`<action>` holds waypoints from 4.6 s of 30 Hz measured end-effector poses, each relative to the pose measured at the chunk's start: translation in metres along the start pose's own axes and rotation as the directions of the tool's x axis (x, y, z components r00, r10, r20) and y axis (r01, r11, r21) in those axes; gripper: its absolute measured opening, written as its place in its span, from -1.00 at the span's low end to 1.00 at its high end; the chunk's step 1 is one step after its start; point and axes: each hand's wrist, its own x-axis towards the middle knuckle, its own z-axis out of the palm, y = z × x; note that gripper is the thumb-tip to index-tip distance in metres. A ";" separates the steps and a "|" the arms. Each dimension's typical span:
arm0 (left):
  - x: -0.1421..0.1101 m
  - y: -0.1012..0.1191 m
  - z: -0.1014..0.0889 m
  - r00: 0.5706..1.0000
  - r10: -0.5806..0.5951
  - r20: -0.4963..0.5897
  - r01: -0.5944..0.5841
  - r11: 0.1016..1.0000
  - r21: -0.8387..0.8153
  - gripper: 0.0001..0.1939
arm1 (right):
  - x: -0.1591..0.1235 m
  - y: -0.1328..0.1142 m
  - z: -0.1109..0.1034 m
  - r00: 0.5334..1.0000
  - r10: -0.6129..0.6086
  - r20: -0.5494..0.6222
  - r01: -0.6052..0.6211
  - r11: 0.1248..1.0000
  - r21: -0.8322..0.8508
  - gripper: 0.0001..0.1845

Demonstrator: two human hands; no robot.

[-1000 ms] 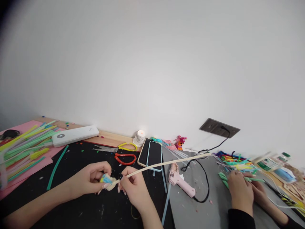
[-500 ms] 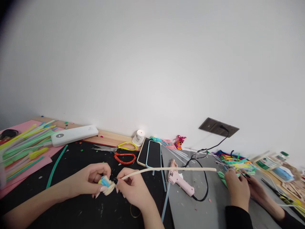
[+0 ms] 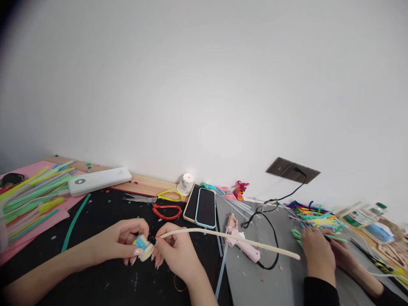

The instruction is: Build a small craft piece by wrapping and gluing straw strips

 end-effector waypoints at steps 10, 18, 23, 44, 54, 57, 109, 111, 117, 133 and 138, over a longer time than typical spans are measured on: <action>0.002 -0.003 -0.002 0.999 -0.029 -0.031 0.029 1.000 -0.004 -0.78 | 0.003 0.004 0.002 0.997 -0.013 -0.073 0.009 0.999 -0.053 -0.75; 0.005 -0.005 -0.002 0.998 -0.035 -0.056 0.035 0.999 -0.011 -0.76 | 0.006 0.009 0.004 0.996 -0.024 -0.087 0.019 0.998 -0.067 -0.81; 0.006 -0.005 0.002 0.997 -0.014 -0.082 0.018 0.999 0.047 -0.77 | 0.005 0.011 0.005 0.993 -0.058 -0.099 0.046 0.993 -0.113 -0.84; 0.002 -0.007 0.001 0.995 0.072 -0.068 -0.053 0.967 0.251 -0.78 | 0.008 0.006 -0.001 0.993 -0.005 -0.115 0.005 1.000 0.004 -0.67; 0.004 -0.006 0.003 0.998 0.064 -0.013 -0.063 0.997 0.046 -0.73 | 0.015 0.012 0.000 0.947 -0.004 -0.320 0.017 0.999 0.039 -0.54; 0.003 -0.006 0.003 0.997 0.068 -0.029 -0.067 0.997 0.045 -0.72 | 0.016 0.011 0.000 0.933 -0.023 -0.359 0.047 0.997 0.058 -0.47; 0.008 -0.006 0.001 0.995 0.072 -0.075 -0.066 0.995 0.074 -0.79 | 0.009 0.006 0.010 0.984 0.045 -0.173 -0.015 0.985 0.170 -0.59; 0.008 -0.006 0.001 0.994 0.077 -0.078 -0.071 0.994 0.081 -0.80 | 0.008 0.006 0.010 0.984 0.046 -0.172 -0.014 0.983 0.183 -0.60; 0.007 -0.006 0.002 0.993 0.087 -0.075 -0.083 0.995 0.064 -0.77 | 0.009 0.007 0.009 0.982 0.055 -0.180 -0.020 0.981 0.192 -0.59; 0.008 -0.003 0.002 0.984 0.098 -0.149 -0.092 0.995 0.047 -0.77 | 0.009 0.006 0.005 0.978 0.044 -0.202 -0.004 0.981 0.195 -0.64; 0.009 -0.002 0.002 0.973 0.111 -0.201 -0.101 0.993 0.058 -0.82 | 0.008 0.001 0.007 0.984 0.073 -0.161 -0.031 0.967 0.252 -0.62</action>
